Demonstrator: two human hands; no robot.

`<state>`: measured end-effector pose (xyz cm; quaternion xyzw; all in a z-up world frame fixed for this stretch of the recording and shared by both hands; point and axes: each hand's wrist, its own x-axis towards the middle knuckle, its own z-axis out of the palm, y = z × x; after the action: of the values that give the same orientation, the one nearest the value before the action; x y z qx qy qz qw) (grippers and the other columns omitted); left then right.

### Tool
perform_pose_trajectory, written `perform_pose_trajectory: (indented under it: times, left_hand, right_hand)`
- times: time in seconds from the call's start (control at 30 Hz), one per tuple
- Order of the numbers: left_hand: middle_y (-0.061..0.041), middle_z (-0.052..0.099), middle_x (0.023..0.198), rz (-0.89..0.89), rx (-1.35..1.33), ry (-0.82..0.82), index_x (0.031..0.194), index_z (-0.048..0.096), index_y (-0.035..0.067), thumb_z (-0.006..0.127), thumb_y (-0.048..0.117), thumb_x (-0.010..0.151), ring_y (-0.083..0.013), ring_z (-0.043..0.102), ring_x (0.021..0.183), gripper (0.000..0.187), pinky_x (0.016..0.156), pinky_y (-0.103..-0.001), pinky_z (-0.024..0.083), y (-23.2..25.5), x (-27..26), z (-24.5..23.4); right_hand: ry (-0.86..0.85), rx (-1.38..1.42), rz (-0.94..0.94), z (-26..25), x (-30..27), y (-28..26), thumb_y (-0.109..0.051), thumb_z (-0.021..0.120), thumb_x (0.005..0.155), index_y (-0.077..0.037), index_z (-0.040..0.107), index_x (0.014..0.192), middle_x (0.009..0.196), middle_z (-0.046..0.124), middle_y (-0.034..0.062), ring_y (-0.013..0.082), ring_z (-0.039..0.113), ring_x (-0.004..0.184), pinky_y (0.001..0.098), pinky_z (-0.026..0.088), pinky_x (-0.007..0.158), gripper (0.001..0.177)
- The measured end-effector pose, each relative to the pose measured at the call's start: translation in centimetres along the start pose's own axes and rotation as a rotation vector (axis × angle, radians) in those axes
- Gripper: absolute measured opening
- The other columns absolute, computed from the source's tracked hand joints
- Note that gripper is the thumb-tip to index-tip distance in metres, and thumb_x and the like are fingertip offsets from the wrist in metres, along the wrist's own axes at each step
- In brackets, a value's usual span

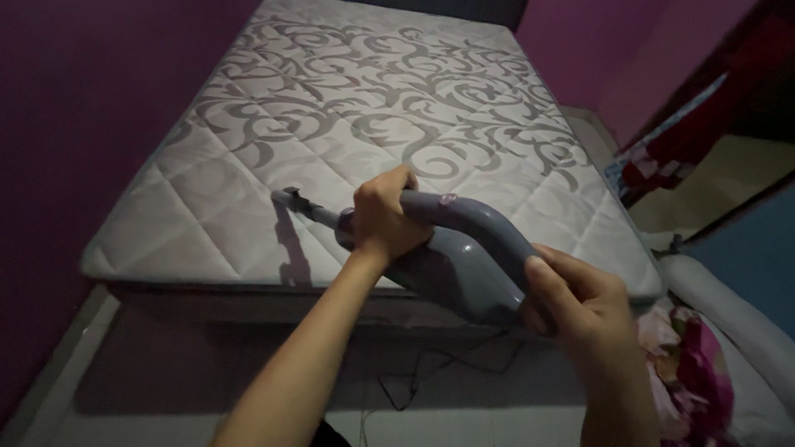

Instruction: The person uses a handheld vacuum cleaner to clean the surface of a mattress. They systematically move the vacuum nozzle across the mattress and then place a pillow on the mattress to vacuum it as well.

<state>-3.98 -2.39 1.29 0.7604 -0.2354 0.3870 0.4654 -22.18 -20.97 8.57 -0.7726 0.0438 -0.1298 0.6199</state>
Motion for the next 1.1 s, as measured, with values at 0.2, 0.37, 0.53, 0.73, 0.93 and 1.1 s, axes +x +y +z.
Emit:
perform_pose_trajectory:
  times: [0.2, 0.37, 0.53, 0.73, 0.93, 1.1]
  left_hand:
    - [-0.013, 0.058, 0.064, 0.032, -0.004, 0.019, 0.072, 0.052, 0.01, 0.08, 0.029, 0.073, -0.0381, 0.064, 0.067, 0.034, 0.062, -0.045, 0.048, 1.1, -0.1, 0.3]
    - [-0.013, 0.057, 0.063, 0.076, 0.001, 0.05, 0.073, 0.052, 0.009, 0.079, 0.029, 0.076, -0.0381, 0.063, 0.064, 0.034, 0.06, -0.046, 0.047, 1.8, 0.0, -0.2]
    - [-0.014, 0.061, 0.068, 0.104, -0.003, 0.077, 0.075, 0.054, 0.008, 0.08, 0.025, 0.077, -0.0384, 0.064, 0.067, 0.031, 0.061, -0.045, 0.048, 2.3, 0.9, 0.0]
    - [-0.013, 0.061, 0.066, 0.085, -0.046, 0.054, 0.074, 0.053, 0.007, 0.084, 0.026, 0.076, -0.0362, 0.065, 0.064, 0.037, 0.06, -0.043, 0.049, 3.6, 1.4, 0.4]
    - [-0.013, 0.061, 0.065, 0.119, -0.05, 0.049, 0.074, 0.053, 0.007, 0.086, 0.029, 0.076, -0.0352, 0.065, 0.061, 0.039, 0.059, -0.043, 0.048, 4.6, 1.8, 0.7]
    - [-0.012, 0.061, 0.066, 0.152, -0.068, 0.031, 0.076, 0.056, 0.007, 0.084, 0.029, 0.073, -0.0349, 0.065, 0.062, 0.036, 0.06, -0.043, 0.049, 6.1, 1.9, 1.2]
  right_hand:
    - [-0.011, 0.031, -0.012, -0.9, -0.8, -0.7, -0.022, 0.061, 0.096, 0.004, 0.073, 0.124, 0.06, 0.057, 0.0026, 0.0102, 0.048, 0.051, 0.0266, 0.035, 0.048, 0.04]
    - [-0.036, 0.031, -0.035, -1.3, -0.9, -1.5, -0.022, 0.062, 0.098, 0.006, 0.074, 0.123, 0.064, 0.054, -0.0002, 0.0081, 0.047, 0.054, 0.0253, 0.035, 0.048, 0.04]
    - [-0.045, 0.031, -0.063, -1.9, 0.1, -2.6, -0.022, 0.064, 0.095, 0.008, 0.072, 0.121, 0.068, 0.064, 0.0017, 0.0082, 0.054, 0.056, 0.0244, 0.043, 0.05, 0.04]
    - [0.018, -0.165, -0.024, -3.6, 0.8, -4.0, -0.026, 0.062, 0.092, 0.003, 0.073, 0.119, 0.058, 0.06, 0.0026, 0.0094, 0.05, 0.046, 0.0267, 0.038, 0.041, 0.041]
    - [0.01, -0.2, -0.056, -5.3, 0.8, -4.0, -0.03, 0.062, 0.093, 0.007, 0.074, 0.114, 0.055, 0.057, 0.0051, 0.0114, 0.048, 0.041, 0.0287, 0.037, 0.039, 0.044]
    - [0.026, -0.218, -0.084, -6.9, 0.1, -4.4, -0.03, 0.06, 0.094, 0.005, 0.074, 0.117, 0.054, 0.055, 0.0049, 0.012, 0.048, 0.041, 0.0288, 0.037, 0.039, 0.044]
